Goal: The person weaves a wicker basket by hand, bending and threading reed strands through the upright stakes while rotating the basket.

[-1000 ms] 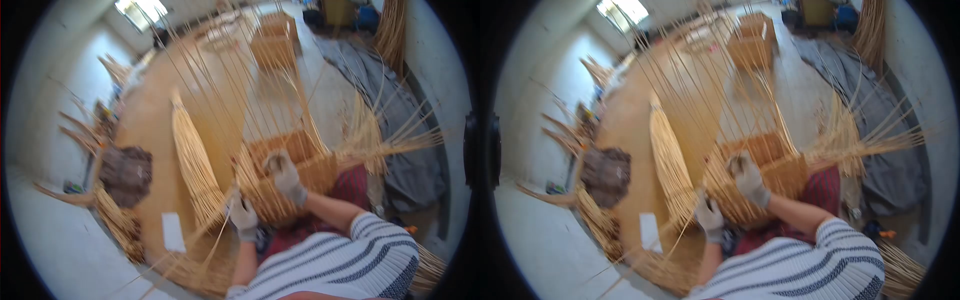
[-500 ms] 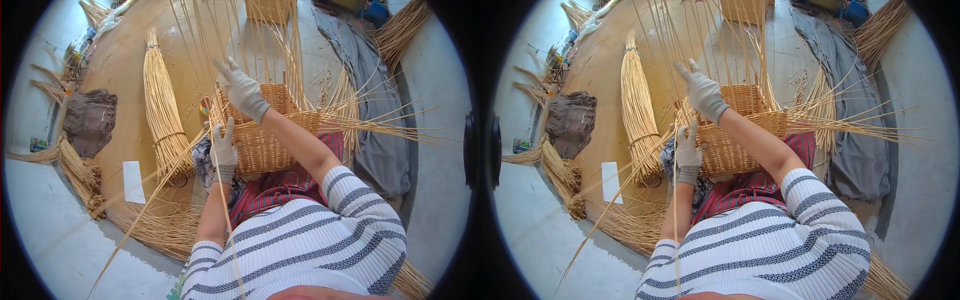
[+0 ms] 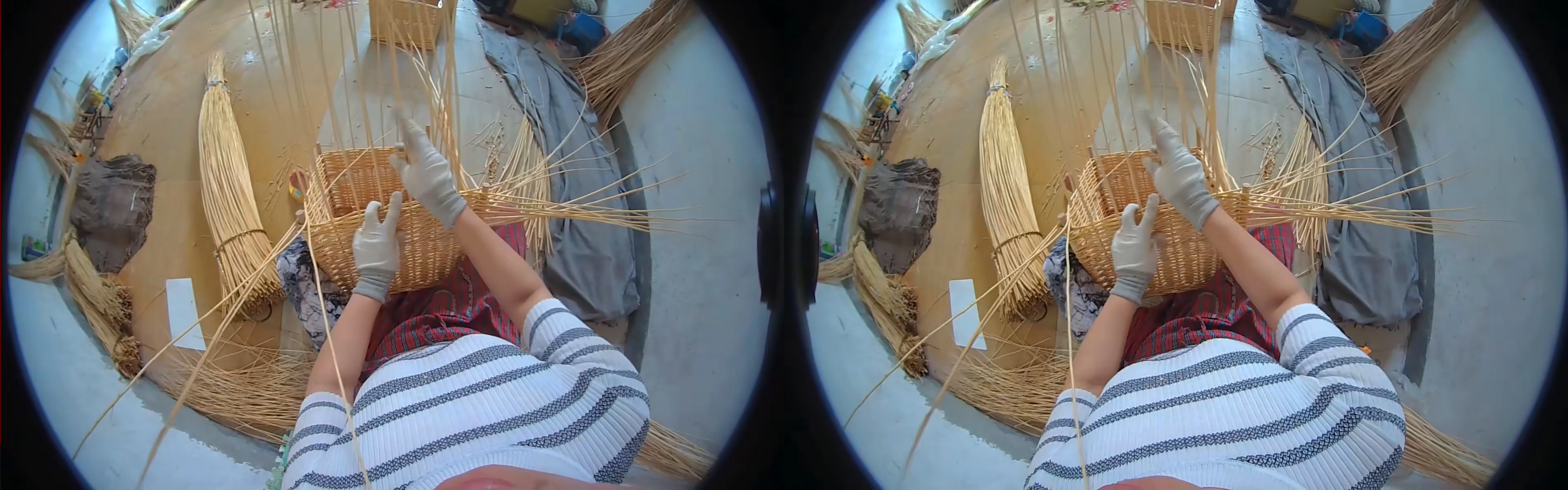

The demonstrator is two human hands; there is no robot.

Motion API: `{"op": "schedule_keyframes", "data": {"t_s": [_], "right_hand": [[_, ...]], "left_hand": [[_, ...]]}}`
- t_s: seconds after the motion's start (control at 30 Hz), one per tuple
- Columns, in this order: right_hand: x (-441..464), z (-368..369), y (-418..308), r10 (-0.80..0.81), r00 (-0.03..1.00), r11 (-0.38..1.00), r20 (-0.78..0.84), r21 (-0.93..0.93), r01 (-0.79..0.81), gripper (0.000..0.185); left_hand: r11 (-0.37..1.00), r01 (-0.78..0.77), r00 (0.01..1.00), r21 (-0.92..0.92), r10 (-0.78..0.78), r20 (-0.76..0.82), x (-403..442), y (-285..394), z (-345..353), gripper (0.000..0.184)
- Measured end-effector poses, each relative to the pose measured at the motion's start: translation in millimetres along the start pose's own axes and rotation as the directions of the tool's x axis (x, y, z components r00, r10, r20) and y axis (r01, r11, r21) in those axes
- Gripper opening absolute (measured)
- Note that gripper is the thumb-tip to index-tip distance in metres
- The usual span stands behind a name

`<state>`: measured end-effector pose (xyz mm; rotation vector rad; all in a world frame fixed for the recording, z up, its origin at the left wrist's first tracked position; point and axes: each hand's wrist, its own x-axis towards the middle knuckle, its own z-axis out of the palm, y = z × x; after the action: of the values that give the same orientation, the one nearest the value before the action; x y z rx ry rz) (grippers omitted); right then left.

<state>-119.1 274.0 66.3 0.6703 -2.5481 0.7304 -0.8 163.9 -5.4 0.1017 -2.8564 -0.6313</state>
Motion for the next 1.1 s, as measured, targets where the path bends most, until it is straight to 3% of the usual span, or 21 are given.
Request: {"op": "schedule_keyframes", "data": {"t_s": [0.03, 0.07, 0.13, 0.2, 0.23, 0.3, 0.37, 0.43, 0.47, 0.53, 0.6, 0.67, 0.7, 0.77, 0.8, 0.83, 0.9, 0.97, 1.03, 1.07, 1.1], "right_hand": [[-6.6, 2.5, 16.7, 0.102, 0.991, 0.788, -0.086, 0.616, -0.028, 0.032], [-11.2, 1.9, 34.3, 0.228, 0.97, 0.243, -0.087, 0.97, 0.03, 0.033], [-63.5, -24.4, 62.8, 0.518, 0.853, 0.594, -0.061, 0.743, -0.307, 0.033], [-113.0, -20.4, 101.6, 0.651, 0.736, 0.352, 0.183, 0.787, -0.507, 0.026], [-109.7, -27.5, 107.8, 0.659, 0.732, 0.364, 0.173, 0.779, -0.511, 0.026], [-90.9, -35.2, 106.8, 0.375, 0.924, 0.769, -0.067, 0.579, -0.27, 0.027], [-40.5, -28.6, 88.8, 0.101, 0.973, 0.852, -0.208, 0.522, 0.023, 0.034], [-1.8, -21.0, 87.0, -0.123, 0.987, 0.992, -0.108, -0.056, 0.118, 0.047], [-6.0, -30.3, 85.1, -0.116, 0.988, 0.992, -0.101, -0.058, 0.111, 0.047], [-3.3, -49.9, 86.4, 0.276, 0.958, 0.845, 0.077, 0.456, -0.28, 0.049], [-47.9, -85.5, 105.8, 0.376, 0.926, 0.689, 0.033, 0.659, -0.303, 0.043], [-116.4, -97.1, 141.1, 0.612, 0.765, 0.482, 0.202, 0.671, -0.563, 0.035], [-123.1, -102.1, 130.5, 0.62, 0.759, 0.486, 0.198, 0.663, -0.57, 0.035], [-136.7, -111.5, 103.4, 0.703, 0.703, 0.507, -0.105, 0.768, -0.392, 0.029], [-133.6, -118.3, 96.7, 0.712, 0.701, 0.433, 0.049, 0.755, -0.493, 0.028], [-130.3, -114.6, 89.8, 0.716, 0.697, 0.429, 0.041, 0.761, -0.486, 0.028], [-121.6, -92.1, 67.5, 0.573, 0.776, 0.398, 0.264, 0.738, -0.545, 0.025], [-129.1, -49.3, 54.8, 0.307, 0.889, 0.517, 0.339, 0.725, -0.455, 0.021], [-124.5, -29.0, 7.6, 0.208, 0.836, 0.573, 0.507, 0.63, -0.525, 0.02], [-121.1, -17.8, -14.5, 0.096, 0.851, 0.665, 0.516, 0.603, -0.441, 0.018], [-116.1, -12.5, -41.9, -0.028, 0.852, 0.701, 0.523, 0.618, -0.356, 0.021]], "left_hand": [[1.0, -0.004, 1.0, -0.013, 0.004, -0.002, -0.1, -3.9, 2.4, 0.078], [0.997, -0.075, 0.994, 0.001, 0.075, -0.074, -0.1, -7.5, 3.5, 0.076], [0.98, -0.149, 0.974, 0.132, 0.169, -0.151, -1.5, -2.0, 1.5, 0.067], [0.967, -0.239, 0.932, 0.087, 0.253, -0.261, 13.0, 12.1, 7.1, 0.065], [0.947, -0.318, 0.885, 0.053, 0.316, -0.341, 12.9, 21.5, 11.5, 0.063], [0.924, -0.382, 0.892, -0.019, 0.364, -0.268, 17.7, 51.4, 18.1, 0.072], [0.992, -0.121, 0.992, 0.032, 0.121, 0.021, 16.5, 75.4, 27.7, 0.082], [0.99, -0.123, 0.992, 0.066, 0.12, 0.05, 24.6, 75.4, 29.7, 0.083], [0.988, -0.122, 0.991, 0.095, 0.116, 0.07, 27.4, 73.4, 31.4, 0.085], [0.981, -0.145, 0.989, 0.127, 0.14, 0.052, 30.4, 72.8, 27.0, 0.078], [0.967, -0.165, 0.984, 0.192, 0.148, 0.101, 31.4, 74.2, 35.6, 0.071], [0.964, -0.129, 0.975, 0.233, 0.08, 0.208, 39.9, 85.7, 29.7, 0.057], [0.966, -0.135, 0.973, 0.221, 0.087, 0.214, 41.2, 86.3, 31.7, 0.057], [0.974, -0.187, 0.982, 0.128, 0.182, 0.054, 34.6, 76.8, 32.3, 0.051], [0.946, -0.31, 0.937, -0.092, 0.288, -0.199, 27.9, 69.0, 26.5, 0.045], [0.943, -0.322, 0.933, -0.085, 0.3, -0.199, 20.6, 58.2, 24.3, 0.045], [0.766, -0.367, 0.866, -0.528, 0.073, -0.495, 2.4, 22.7, 27.0, 0.038], [0.226, 0.007, 0.785, -0.974, -0.605, -0.135, -19.6, -42.1, 42.1, 0.026], [0.251, 0.008, 0.571, -0.968, -0.796, -0.202, -26.8, -79.6, 1.6, 0.008], [0.455, 0.158, 0.66, -0.876, -0.709, -0.25, -32.9, -103.5, -13.8, 0.009], [0.469, 0.163, 0.632, -0.868, -0.725, -0.273, -34.1, -110.7, -21.8, 0.009]]}}
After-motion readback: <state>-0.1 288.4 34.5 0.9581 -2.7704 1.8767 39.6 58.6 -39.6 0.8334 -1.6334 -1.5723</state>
